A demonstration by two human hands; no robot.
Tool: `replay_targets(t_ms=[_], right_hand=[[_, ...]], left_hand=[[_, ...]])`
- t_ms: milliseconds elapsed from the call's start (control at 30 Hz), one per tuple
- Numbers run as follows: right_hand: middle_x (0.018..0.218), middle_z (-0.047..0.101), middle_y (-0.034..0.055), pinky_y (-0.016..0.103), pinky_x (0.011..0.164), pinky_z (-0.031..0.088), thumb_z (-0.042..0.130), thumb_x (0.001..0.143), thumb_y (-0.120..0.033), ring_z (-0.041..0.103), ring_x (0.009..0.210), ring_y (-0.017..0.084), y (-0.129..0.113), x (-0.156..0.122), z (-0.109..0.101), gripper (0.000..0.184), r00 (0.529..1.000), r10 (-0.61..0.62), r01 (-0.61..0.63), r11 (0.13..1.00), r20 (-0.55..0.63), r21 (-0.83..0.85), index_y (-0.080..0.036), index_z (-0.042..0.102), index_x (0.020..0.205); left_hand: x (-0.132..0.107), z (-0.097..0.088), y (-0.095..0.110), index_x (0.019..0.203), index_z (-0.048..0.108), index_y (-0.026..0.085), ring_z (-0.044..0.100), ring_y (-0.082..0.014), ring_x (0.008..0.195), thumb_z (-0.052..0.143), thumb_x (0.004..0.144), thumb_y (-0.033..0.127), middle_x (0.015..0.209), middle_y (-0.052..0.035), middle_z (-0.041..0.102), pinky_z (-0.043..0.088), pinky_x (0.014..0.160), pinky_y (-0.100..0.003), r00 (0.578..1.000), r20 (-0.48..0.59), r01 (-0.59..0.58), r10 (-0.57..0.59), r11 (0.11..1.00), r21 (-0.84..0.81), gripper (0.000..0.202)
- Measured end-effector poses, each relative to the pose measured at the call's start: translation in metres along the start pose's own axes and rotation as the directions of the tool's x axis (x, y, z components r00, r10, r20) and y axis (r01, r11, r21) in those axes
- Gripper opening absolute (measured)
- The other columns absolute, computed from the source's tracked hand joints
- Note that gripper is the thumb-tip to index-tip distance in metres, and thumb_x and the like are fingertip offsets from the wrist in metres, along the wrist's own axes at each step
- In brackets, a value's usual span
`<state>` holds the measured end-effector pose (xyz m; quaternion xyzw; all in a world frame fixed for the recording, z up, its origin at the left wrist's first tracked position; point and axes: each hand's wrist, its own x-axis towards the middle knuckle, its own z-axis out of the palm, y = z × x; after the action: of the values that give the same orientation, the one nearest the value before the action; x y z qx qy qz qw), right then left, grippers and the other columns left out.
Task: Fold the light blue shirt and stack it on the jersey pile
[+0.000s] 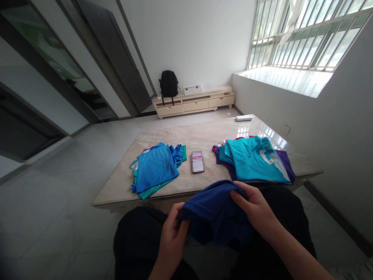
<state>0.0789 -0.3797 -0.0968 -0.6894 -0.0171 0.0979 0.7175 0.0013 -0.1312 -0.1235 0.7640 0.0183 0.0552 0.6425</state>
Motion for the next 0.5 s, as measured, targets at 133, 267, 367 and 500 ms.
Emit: replay_targets(t_ms=[133,267,367,500], right_hand=[[0.091,0.076,0.0054,0.027,0.071,0.056,0.078,0.081,-0.056,0.068,0.083,0.022,0.006,0.01,-0.007,0.046,0.999,0.032,-0.034,0.997,-0.03,-0.064,-0.019,0.077,0.109],[0.108,0.076,0.0097,0.038,0.088,0.058,0.068,0.085,-0.062,0.07,0.099,0.03,0.013,0.002,0.009,0.055,0.997,0.073,-0.072,0.997,0.018,-0.042,-0.022,0.074,0.123],[0.136,0.066,0.0106,0.047,0.109,0.047,0.058,0.091,-0.066,0.062,0.125,0.034,0.011,-0.02,0.023,0.062,0.979,-0.054,0.057,0.998,0.195,-0.007,-0.03,0.062,0.141],[0.158,0.047,0.0099,0.048,0.118,0.039,0.07,0.083,-0.065,0.045,0.145,0.035,0.01,-0.046,0.04,0.087,0.888,-0.186,0.185,0.982,0.421,0.044,-0.035,0.038,0.158]], left_hand=[[-0.014,-0.007,0.016,0.104,0.071,0.021,0.065,-0.0203,0.084,0.066,0.088,0.034,0.092,-0.0044,0.072,0.049,0.078,-0.025,0.999,0.014,-0.041,0.04,0.992,0.121,0.021],[-0.02,-0.005,0.035,0.093,0.073,0.021,0.058,-0.0174,0.077,0.073,0.078,0.029,0.076,-0.0011,0.067,0.045,0.069,-0.022,0.99,0.144,-0.008,0.002,0.999,0.041,0.017],[-0.014,-0.001,0.05,0.091,0.07,0.018,0.052,-0.0141,0.069,0.073,0.08,0.034,0.072,-0.0006,0.061,0.04,0.062,-0.021,0.975,0.215,0.07,-0.056,0.996,-0.055,0.019],[-0.004,0.009,0.063,0.092,0.065,0.017,0.05,-0.0123,0.066,0.072,0.081,0.032,0.072,-0.0001,0.057,0.04,0.062,-0.02,0.949,0.292,0.164,-0.118,0.977,-0.138,0.02]])
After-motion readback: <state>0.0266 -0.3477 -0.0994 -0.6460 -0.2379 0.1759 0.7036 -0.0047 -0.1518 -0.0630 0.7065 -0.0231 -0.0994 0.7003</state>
